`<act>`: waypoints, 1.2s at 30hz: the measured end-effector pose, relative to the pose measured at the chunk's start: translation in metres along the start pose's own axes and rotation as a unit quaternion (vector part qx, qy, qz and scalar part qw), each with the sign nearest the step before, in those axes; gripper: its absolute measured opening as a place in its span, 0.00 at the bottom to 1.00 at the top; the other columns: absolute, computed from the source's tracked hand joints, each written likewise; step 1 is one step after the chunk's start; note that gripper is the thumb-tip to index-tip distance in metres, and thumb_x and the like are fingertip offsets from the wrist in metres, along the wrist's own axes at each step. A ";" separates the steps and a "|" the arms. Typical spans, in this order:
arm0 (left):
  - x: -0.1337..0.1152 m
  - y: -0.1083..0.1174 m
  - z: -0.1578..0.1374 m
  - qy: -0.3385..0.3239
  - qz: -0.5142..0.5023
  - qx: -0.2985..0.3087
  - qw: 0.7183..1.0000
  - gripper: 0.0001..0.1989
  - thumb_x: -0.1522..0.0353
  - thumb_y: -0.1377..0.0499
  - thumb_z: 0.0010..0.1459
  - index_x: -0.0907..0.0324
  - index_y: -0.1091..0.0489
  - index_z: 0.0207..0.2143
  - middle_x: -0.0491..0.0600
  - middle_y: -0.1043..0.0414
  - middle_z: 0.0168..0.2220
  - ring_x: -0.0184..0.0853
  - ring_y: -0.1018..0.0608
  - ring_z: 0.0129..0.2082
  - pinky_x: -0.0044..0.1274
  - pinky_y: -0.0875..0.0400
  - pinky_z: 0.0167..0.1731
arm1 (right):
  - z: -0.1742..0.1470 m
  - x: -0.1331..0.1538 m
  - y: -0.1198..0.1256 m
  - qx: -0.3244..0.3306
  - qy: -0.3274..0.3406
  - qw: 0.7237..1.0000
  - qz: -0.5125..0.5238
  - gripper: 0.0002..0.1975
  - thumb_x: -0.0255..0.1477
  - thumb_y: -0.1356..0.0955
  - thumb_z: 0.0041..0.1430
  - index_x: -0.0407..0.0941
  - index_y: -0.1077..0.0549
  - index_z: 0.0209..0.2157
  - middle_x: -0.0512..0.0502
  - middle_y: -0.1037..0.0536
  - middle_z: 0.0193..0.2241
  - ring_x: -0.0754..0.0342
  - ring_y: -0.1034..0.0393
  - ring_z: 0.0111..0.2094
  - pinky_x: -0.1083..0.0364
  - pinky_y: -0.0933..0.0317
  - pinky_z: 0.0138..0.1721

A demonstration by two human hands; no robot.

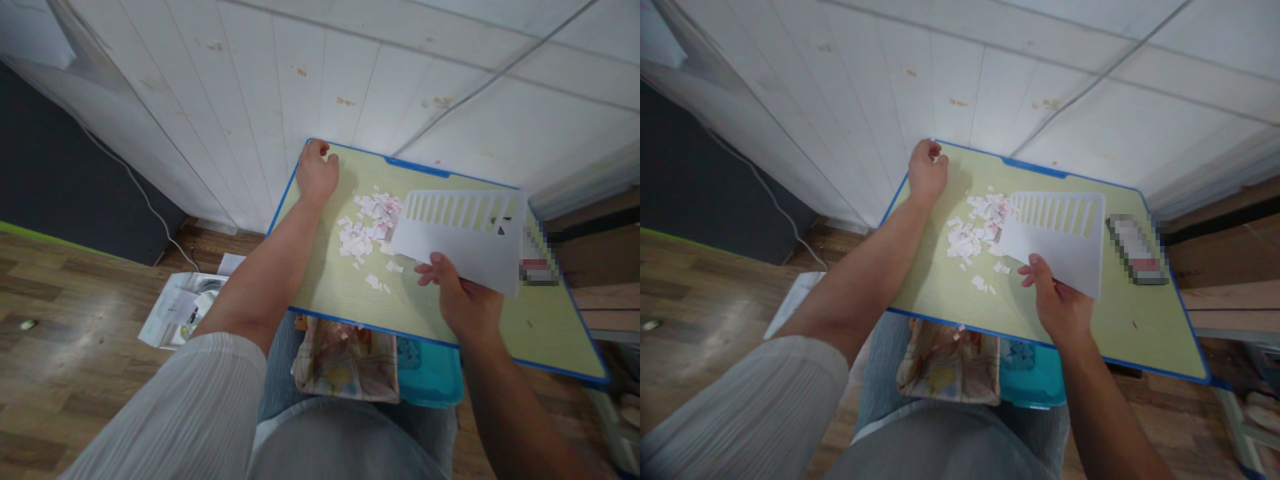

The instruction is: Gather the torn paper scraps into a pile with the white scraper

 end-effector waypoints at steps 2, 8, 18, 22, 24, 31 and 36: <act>-0.002 0.001 -0.001 0.008 0.007 0.001 1.000 0.05 0.66 0.32 0.72 0.51 0.26 0.46 0.51 0.20 0.52 0.46 0.19 0.64 0.43 0.32 0.74 | -0.001 0.002 0.001 0.009 -0.004 1.000 0.013 0.18 0.45 0.23 0.68 0.48 0.19 0.30 0.48 0.15 0.25 0.47 0.19 0.27 0.46 0.24 0.40; -0.015 0.005 -0.005 0.005 -0.002 -0.003 1.000 0.05 0.64 0.32 0.72 0.51 0.26 0.45 0.51 0.20 0.51 0.47 0.19 0.64 0.44 0.31 0.74 | -0.003 0.003 0.003 0.002 -0.011 1.000 0.029 0.18 0.46 0.22 0.67 0.48 0.20 0.30 0.47 0.14 0.26 0.47 0.19 0.26 0.47 0.24 0.37; -0.008 0.002 -0.002 0.025 -0.002 -0.006 1.000 0.06 0.64 0.32 0.71 0.51 0.27 0.44 0.51 0.20 0.51 0.45 0.21 0.66 0.43 0.33 0.76 | -0.005 0.004 0.006 0.015 -0.005 1.000 0.006 0.19 0.44 0.24 0.69 0.49 0.20 0.27 0.48 0.15 0.24 0.47 0.18 0.28 0.46 0.23 0.43; -0.010 0.003 -0.003 0.031 0.004 -0.017 0.999 0.06 0.67 0.32 0.70 0.52 0.28 0.42 0.51 0.20 0.50 0.46 0.20 0.65 0.44 0.33 0.75 | -0.007 0.008 0.007 0.034 0.002 0.999 -0.019 0.21 0.44 0.24 0.68 0.50 0.20 0.24 0.47 0.16 0.24 0.46 0.18 0.28 0.45 0.21 0.45; -0.012 0.004 -0.004 0.031 -0.002 -0.014 0.999 0.07 0.66 0.32 0.70 0.51 0.28 0.42 0.51 0.20 0.51 0.47 0.20 0.66 0.44 0.32 0.75 | -0.008 0.013 0.009 0.037 0.009 0.999 -0.032 0.22 0.45 0.24 0.68 0.51 0.20 0.22 0.47 0.16 0.23 0.45 0.18 0.28 0.45 0.21 0.44; -0.007 0.002 -0.002 0.002 0.008 -0.014 1.000 0.06 0.67 0.31 0.70 0.51 0.26 0.44 0.50 0.21 0.50 0.47 0.19 0.64 0.45 0.32 0.75 | -0.018 0.026 0.023 0.072 0.047 0.993 -0.076 0.23 0.46 0.26 0.69 0.53 0.21 0.20 0.47 0.16 0.24 0.43 0.18 0.30 0.43 0.21 0.44; -0.002 0.000 0.000 0.014 0.007 -0.015 1.000 0.08 0.66 0.31 0.69 0.51 0.28 0.42 0.50 0.21 0.48 0.47 0.20 0.65 0.44 0.32 0.74 | -0.024 0.016 0.046 0.065 0.023 0.994 -0.084 0.21 0.47 0.25 0.68 0.53 0.22 0.23 0.49 0.18 0.23 0.43 0.20 0.28 0.43 0.24 0.39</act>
Point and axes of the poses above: each hand's wrist, its own z-axis towards the middle knuckle, its own y-axis out of the back of the hand, x = y × z, the point moved 4 cm from there along z, towards the middle knuckle
